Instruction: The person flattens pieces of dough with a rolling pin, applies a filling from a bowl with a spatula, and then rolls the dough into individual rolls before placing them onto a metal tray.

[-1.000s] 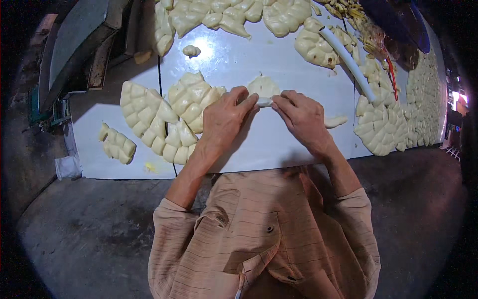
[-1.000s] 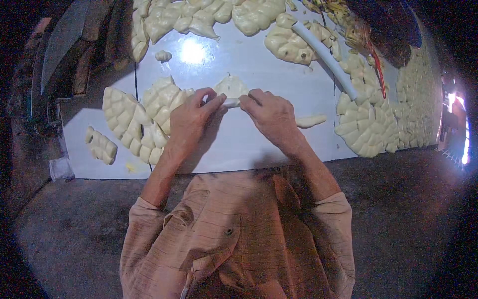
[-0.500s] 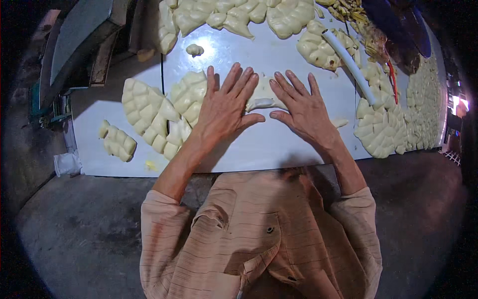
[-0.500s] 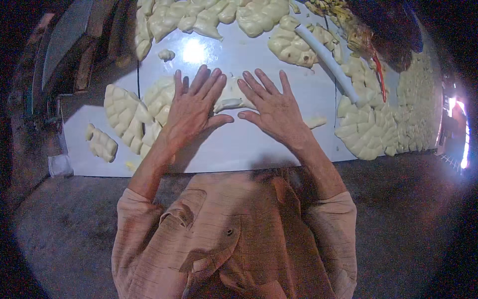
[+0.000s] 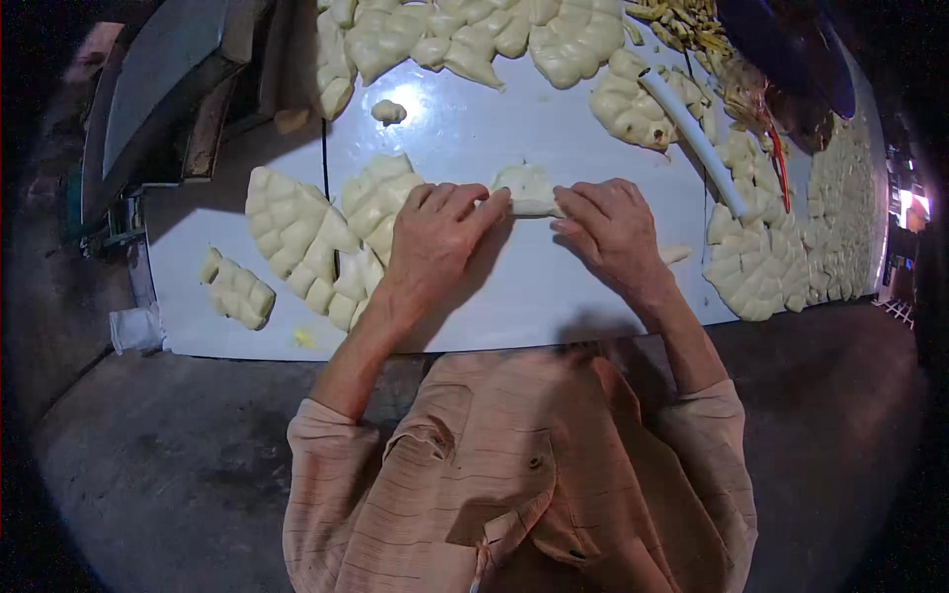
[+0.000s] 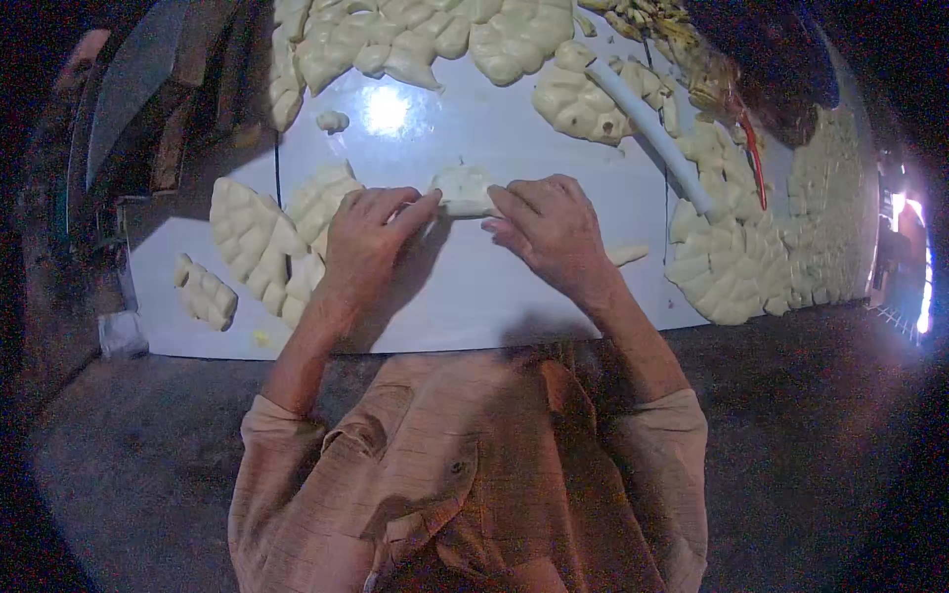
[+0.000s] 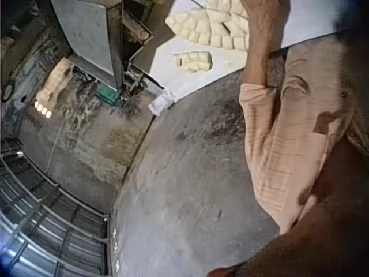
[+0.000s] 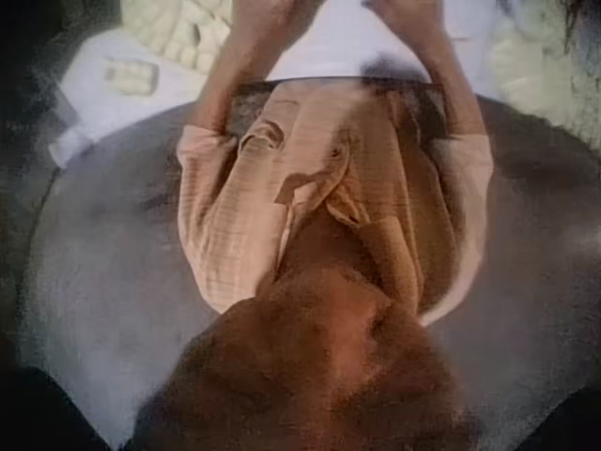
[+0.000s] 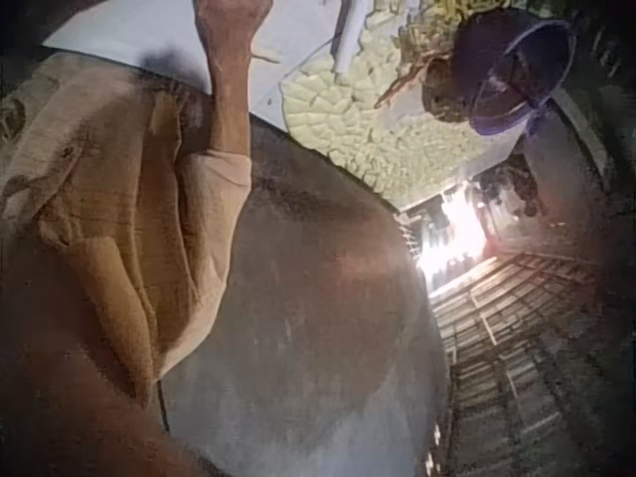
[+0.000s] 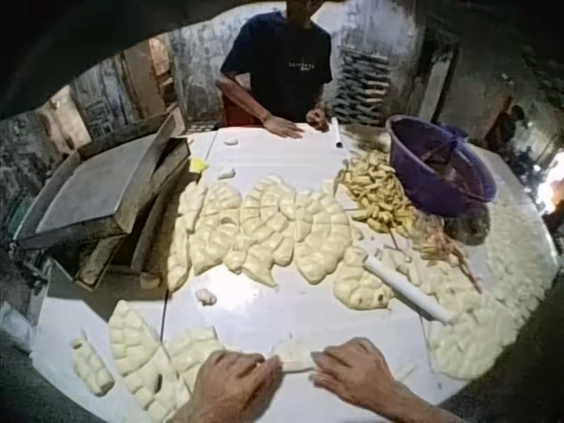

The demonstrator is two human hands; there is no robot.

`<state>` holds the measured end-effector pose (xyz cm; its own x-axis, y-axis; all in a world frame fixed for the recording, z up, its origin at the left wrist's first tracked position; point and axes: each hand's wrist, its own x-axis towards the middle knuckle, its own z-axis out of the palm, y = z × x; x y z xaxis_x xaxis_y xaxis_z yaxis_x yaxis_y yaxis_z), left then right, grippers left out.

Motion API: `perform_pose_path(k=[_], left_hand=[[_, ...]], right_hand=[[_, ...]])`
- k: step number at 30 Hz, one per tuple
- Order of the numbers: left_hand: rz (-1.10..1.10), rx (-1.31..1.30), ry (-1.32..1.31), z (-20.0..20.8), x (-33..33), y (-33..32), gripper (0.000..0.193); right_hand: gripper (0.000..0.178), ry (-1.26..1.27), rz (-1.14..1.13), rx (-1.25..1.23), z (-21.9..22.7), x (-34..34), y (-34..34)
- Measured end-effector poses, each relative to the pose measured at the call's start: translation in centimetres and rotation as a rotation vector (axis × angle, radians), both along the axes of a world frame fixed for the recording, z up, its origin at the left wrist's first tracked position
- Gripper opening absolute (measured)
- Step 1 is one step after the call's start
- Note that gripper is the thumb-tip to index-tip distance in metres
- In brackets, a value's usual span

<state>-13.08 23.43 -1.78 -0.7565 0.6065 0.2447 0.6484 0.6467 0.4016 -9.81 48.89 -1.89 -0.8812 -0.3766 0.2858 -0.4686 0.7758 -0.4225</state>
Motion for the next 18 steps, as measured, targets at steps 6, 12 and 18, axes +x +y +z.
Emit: perform_pose_path(k=[6,12,18], left_hand=[[0.090,-0.069,0.026,-0.2,-0.2,0.8,0.034],[0.086,-0.116,-0.028,-0.6,-0.3,1.2,0.035],[0.126,-0.052,0.052,-0.3,-0.8,1.2,0.031]], right_hand=[[0.031,0.068,0.018,0.082,-0.8,-1.4,-0.7],[0.031,0.079,0.070,0.153,-1.2,-1.6,-0.2],[0.032,0.028,0.009,0.062,-0.2,-1.9,0.3]])
